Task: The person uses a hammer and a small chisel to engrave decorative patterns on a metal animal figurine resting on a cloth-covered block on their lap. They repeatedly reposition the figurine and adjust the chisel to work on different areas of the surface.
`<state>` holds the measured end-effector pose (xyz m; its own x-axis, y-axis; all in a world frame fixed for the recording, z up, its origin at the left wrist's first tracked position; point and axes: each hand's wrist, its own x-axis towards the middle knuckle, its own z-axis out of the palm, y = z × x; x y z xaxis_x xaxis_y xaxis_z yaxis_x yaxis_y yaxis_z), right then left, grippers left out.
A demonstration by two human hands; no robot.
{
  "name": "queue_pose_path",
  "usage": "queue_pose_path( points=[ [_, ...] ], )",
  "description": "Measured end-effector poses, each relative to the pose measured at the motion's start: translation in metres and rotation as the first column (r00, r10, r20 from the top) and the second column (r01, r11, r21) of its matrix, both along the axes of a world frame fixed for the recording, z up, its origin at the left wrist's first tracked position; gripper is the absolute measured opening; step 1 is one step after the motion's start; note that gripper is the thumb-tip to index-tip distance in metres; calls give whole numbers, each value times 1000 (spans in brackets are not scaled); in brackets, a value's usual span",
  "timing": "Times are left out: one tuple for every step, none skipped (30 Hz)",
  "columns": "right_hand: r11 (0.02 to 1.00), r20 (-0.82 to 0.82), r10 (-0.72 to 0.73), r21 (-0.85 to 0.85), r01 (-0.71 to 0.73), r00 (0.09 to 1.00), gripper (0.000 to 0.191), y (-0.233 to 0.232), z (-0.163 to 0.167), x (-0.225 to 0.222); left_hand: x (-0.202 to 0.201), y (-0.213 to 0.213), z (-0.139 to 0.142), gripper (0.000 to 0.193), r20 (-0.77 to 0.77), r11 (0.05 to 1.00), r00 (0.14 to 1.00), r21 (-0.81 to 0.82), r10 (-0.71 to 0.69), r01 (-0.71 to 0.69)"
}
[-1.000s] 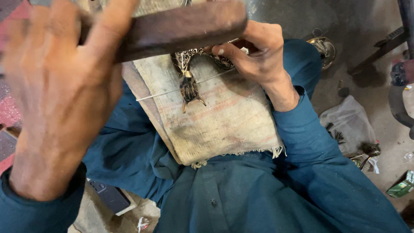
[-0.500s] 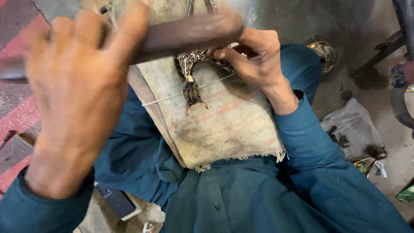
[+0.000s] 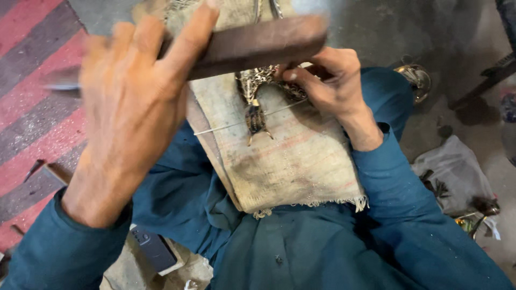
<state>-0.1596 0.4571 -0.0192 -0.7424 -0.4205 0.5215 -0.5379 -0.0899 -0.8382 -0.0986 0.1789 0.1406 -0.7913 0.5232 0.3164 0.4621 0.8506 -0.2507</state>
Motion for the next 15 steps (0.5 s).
queue_pose_path(
  points=[
    [1000,-8,11,-12,-12,1000,19,-1,0,-1,-1,-1,1,57,-2,1000,1000,14,-10,10],
    [1000,9,-6,16,5,1000,18,-2,0,0,-1,-1,1,58,20,1000,1000,26,-2,2],
    [999,26,-25,46,24,999,16,-1,1,3,-1,-1,2,58,20,1000,1000,24,-6,5],
    [996,42,-51,80,48,998,15,1,1,5,-1,-1,2,57,20,1000,1000,23,-9,9],
    [997,52,-48,67,45,997,16,2,1,6,-2,-2,2,55,-3,1000,1000,10,-22,22],
    [998,63,-44,52,41,997,18,2,1,7,-1,-2,2,55,15,1000,1000,17,-17,16],
    [998,76,-43,38,40,996,21,2,1,8,-1,-2,1,55,32,1000,999,24,-11,11],
    [999,103,-27,28,24,994,20,3,1,9,0,-2,0,57,90,999,996,53,7,-12],
    [1000,129,-9,16,7,992,20,3,0,10,0,-2,0,57,86,999,996,51,2,-7],
    [1000,152,10,1,-10,988,20,4,0,9,1,-2,-1,58,82,999,997,49,-2,-2],
    [1000,156,14,-12,-13,988,22,4,0,9,0,-4,0,56,17,999,999,19,-29,29],
    [999,162,21,-28,-17,986,24,3,-1,8,1,-4,-1,56,8,999,999,8,-31,31],
    [999,170,25,-43,-18,985,26,2,-1,7,0,-5,0,57,-1,999,999,-2,-34,34],
    [999,133,31,-37,-26,991,26,2,-2,6,0,-5,-1,59,44,1000,999,12,-13,13],
    [999,93,39,-31,-36,995,26,2,-2,4,0,-5,-1,60,40,1000,999,-1,-10,10]
  ],
)
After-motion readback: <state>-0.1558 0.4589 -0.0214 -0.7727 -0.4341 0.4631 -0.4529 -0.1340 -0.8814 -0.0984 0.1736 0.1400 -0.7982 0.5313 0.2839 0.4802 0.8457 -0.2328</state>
